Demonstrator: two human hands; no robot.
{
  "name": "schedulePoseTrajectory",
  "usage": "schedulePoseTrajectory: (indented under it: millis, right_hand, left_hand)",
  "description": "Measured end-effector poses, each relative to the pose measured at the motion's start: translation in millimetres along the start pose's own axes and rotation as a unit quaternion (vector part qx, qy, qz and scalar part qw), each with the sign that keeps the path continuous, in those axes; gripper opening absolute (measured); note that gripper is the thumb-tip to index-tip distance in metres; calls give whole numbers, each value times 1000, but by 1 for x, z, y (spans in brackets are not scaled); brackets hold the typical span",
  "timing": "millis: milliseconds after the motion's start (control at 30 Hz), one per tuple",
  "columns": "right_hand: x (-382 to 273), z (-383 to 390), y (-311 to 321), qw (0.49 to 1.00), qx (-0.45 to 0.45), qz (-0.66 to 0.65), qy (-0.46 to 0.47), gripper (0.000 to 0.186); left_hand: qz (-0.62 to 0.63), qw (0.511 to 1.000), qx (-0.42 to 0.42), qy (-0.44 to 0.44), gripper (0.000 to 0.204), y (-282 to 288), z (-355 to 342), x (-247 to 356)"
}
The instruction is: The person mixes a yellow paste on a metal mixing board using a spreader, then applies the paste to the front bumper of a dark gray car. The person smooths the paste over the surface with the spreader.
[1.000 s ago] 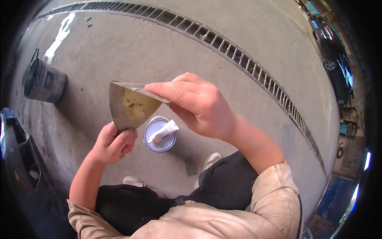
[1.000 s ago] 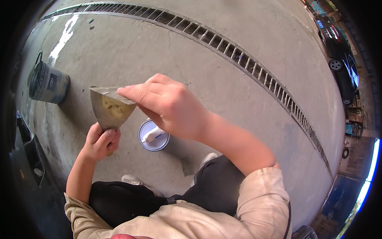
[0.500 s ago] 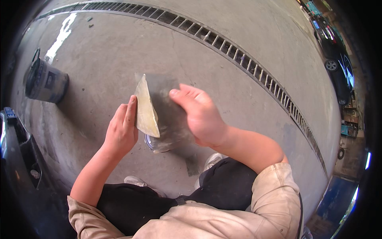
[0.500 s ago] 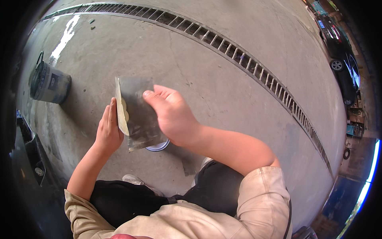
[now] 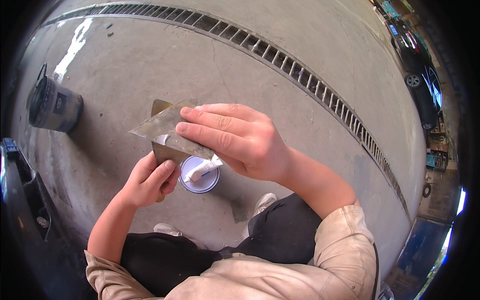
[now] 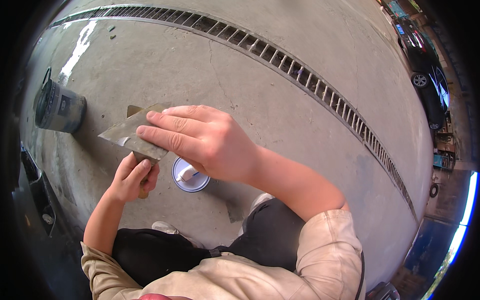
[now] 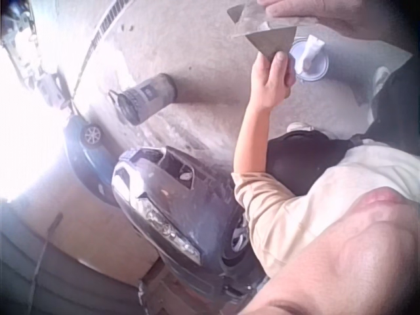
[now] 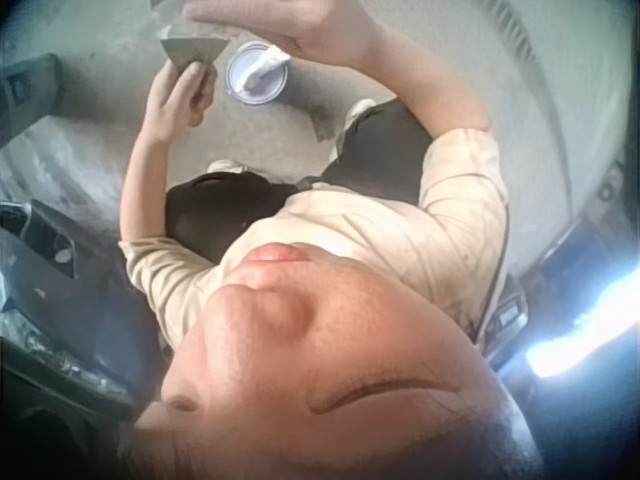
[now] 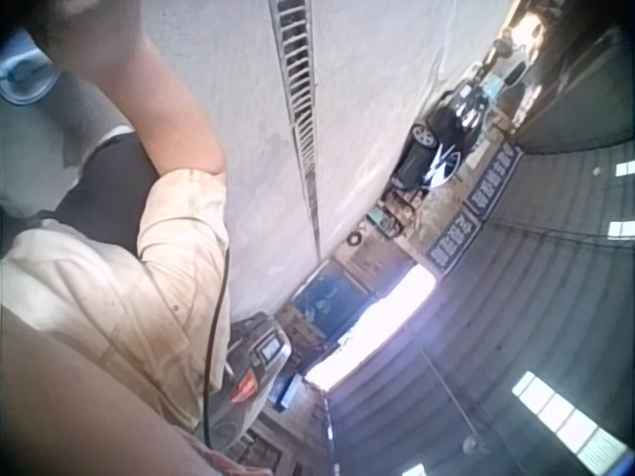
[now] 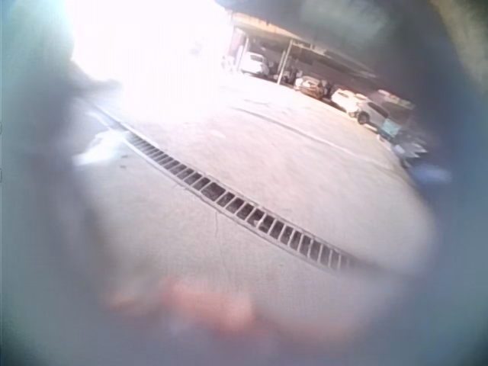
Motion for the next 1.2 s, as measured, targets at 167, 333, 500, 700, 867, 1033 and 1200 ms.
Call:
schedulePoseTrajectory:
  millis: [167, 333, 500, 700, 867, 1033, 1200]
  right_hand:
    - [32, 6, -13, 979, -93, 16, -179, 41]
    - [16, 3, -8, 977, 19, 159, -141, 44]
    - [-21, 3, -40, 979, -36, 198, -31, 53]
    - [-19, 0, -35, 985, -4, 163, -50, 51]
    - [-14, 1, -37, 984, -5, 165, -65, 53]
    - [-16, -1, -36, 982, -20, 171, -75, 52]
    - [-16, -9, -16, 997, 25, 64, -44, 49]
  left_hand:
    - [-30, 998, 40, -39, 17, 5, 2, 10]
    - [20, 993, 103, -58, 12, 7, -8, -3]
    - [1, 991, 120, -65, 11, 5, -6, -4]
    - [-33, 990, 134, -37, 14, 6, -5, 1]
    - [-50, 988, 138, -44, 14, 6, -5, 3]
    - [-44, 988, 137, -50, 15, 10, -4, 1]
    - [-46, 997, 63, -16, 8, 11, -3, -2]
Point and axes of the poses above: each hand's wrist, its own z-axis away from the middle knuckle, its own y-axis out of the back of the hand, x = y × z, the point moved 8 cm from there along -z, towards the middle knuckle, and after that the axes turned 9 degrees about -y, right-handed, at the moved point
